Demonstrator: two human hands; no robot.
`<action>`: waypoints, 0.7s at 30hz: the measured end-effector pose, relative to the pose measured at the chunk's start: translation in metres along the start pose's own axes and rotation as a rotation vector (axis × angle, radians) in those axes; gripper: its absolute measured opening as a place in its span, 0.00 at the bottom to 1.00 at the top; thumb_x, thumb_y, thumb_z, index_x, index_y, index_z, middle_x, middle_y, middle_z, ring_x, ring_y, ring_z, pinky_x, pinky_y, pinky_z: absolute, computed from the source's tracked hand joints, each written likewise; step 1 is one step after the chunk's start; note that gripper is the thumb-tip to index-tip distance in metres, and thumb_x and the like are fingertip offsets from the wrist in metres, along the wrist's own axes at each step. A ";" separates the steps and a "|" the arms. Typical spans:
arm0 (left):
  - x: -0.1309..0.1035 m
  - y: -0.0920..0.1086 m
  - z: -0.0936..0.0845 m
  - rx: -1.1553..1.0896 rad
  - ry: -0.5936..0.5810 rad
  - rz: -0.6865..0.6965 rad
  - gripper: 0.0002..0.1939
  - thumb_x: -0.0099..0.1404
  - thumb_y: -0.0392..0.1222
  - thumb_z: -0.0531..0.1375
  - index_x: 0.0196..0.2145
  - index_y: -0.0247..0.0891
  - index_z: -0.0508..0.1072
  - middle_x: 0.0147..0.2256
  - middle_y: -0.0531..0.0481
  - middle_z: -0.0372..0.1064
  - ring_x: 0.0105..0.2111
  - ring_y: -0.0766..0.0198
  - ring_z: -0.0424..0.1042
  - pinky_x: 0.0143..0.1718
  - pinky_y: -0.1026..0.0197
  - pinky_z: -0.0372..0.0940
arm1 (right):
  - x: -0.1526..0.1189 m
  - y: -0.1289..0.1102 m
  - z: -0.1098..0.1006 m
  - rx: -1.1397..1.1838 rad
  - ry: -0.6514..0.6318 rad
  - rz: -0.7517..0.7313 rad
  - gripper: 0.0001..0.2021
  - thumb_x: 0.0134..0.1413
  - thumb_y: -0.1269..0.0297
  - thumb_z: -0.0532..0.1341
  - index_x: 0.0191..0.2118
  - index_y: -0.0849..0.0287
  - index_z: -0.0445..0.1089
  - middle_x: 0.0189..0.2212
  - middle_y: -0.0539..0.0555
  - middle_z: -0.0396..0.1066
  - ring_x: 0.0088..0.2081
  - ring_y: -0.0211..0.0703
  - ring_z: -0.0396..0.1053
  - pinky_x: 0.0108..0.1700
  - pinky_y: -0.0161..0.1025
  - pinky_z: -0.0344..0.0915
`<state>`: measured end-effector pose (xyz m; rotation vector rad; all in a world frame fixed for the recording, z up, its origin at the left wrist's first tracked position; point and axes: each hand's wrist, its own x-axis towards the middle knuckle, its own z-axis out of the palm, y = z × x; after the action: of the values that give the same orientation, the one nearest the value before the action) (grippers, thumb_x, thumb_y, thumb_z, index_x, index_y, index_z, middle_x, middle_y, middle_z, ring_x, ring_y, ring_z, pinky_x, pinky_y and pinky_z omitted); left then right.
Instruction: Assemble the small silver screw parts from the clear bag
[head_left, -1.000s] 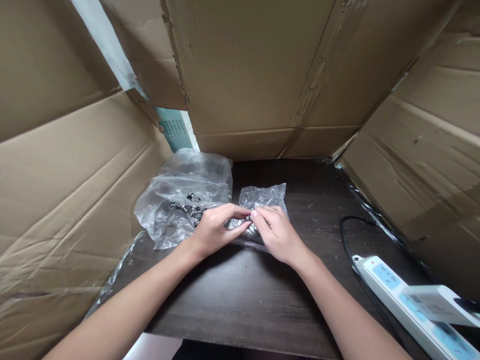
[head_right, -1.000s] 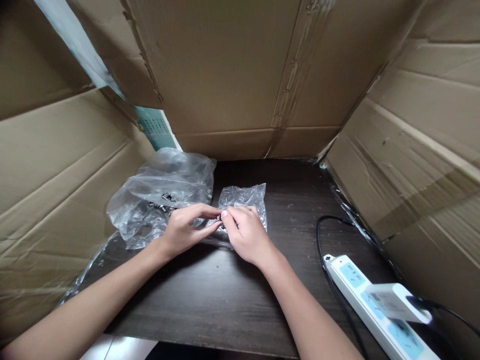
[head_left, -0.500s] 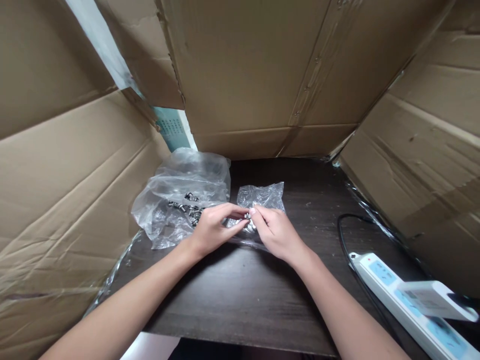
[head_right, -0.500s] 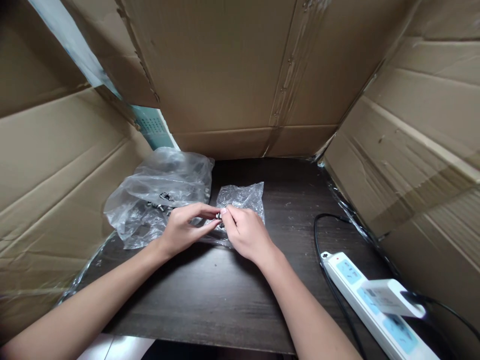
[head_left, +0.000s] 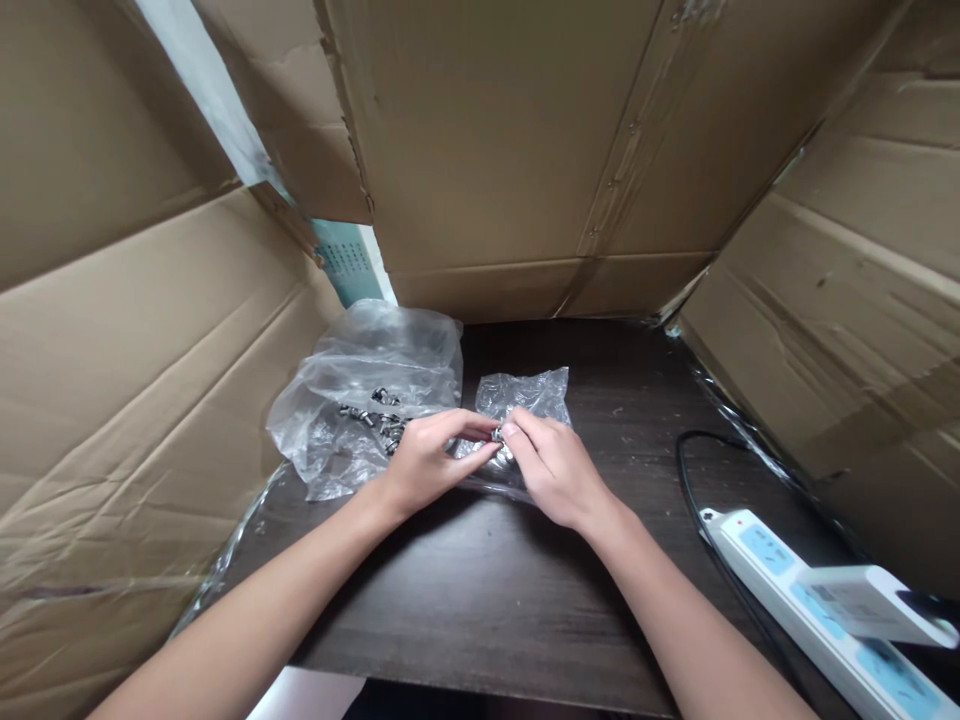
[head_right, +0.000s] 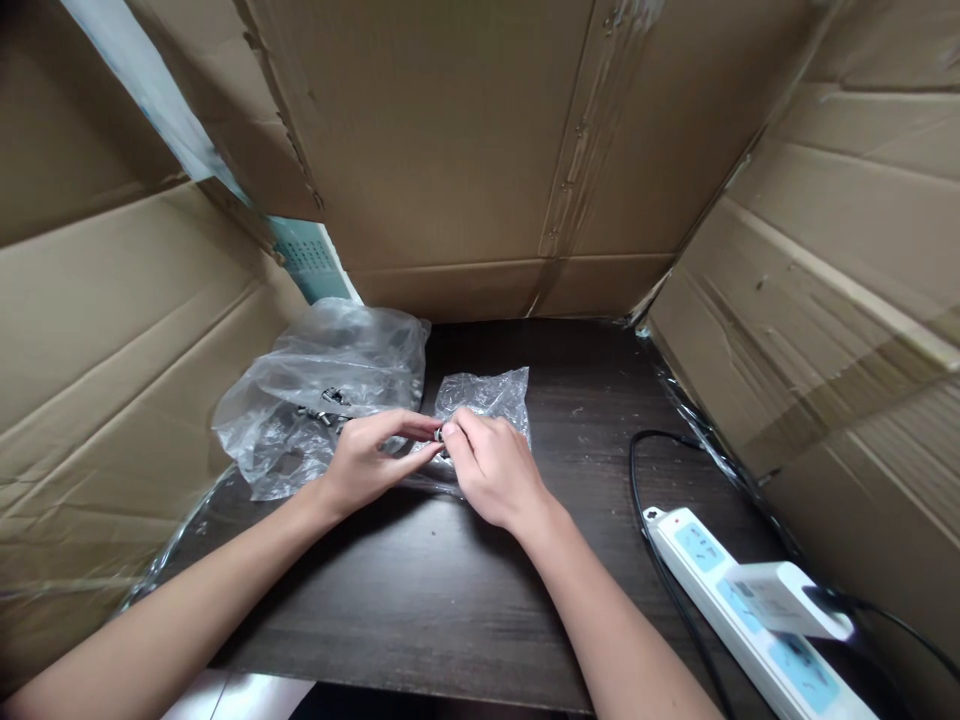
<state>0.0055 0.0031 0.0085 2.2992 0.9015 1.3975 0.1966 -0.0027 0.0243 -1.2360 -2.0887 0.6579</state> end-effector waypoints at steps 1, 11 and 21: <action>0.000 0.000 0.000 0.000 0.003 0.002 0.08 0.62 0.34 0.67 0.41 0.34 0.77 0.35 0.47 0.80 0.32 0.64 0.80 0.37 0.65 0.77 | 0.000 -0.001 -0.002 0.021 0.003 0.008 0.10 0.68 0.63 0.50 0.32 0.55 0.58 0.26 0.47 0.65 0.28 0.40 0.61 0.33 0.38 0.52; -0.001 0.000 0.002 -0.009 -0.020 -0.035 0.07 0.64 0.36 0.66 0.41 0.34 0.77 0.35 0.47 0.80 0.33 0.64 0.80 0.38 0.64 0.77 | 0.001 0.004 0.003 0.060 -0.037 -0.016 0.16 0.70 0.61 0.47 0.27 0.56 0.53 0.22 0.46 0.59 0.25 0.38 0.57 0.30 0.37 0.50; -0.001 -0.001 0.001 0.010 0.007 -0.012 0.07 0.63 0.35 0.66 0.41 0.35 0.77 0.35 0.48 0.80 0.32 0.64 0.80 0.38 0.65 0.77 | -0.001 0.001 0.002 0.056 0.018 -0.081 0.08 0.66 0.66 0.52 0.32 0.56 0.60 0.31 0.50 0.66 0.32 0.40 0.63 0.35 0.38 0.55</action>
<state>0.0056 0.0034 0.0070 2.2938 0.9243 1.4002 0.1960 -0.0032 0.0227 -1.1166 -2.0797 0.6613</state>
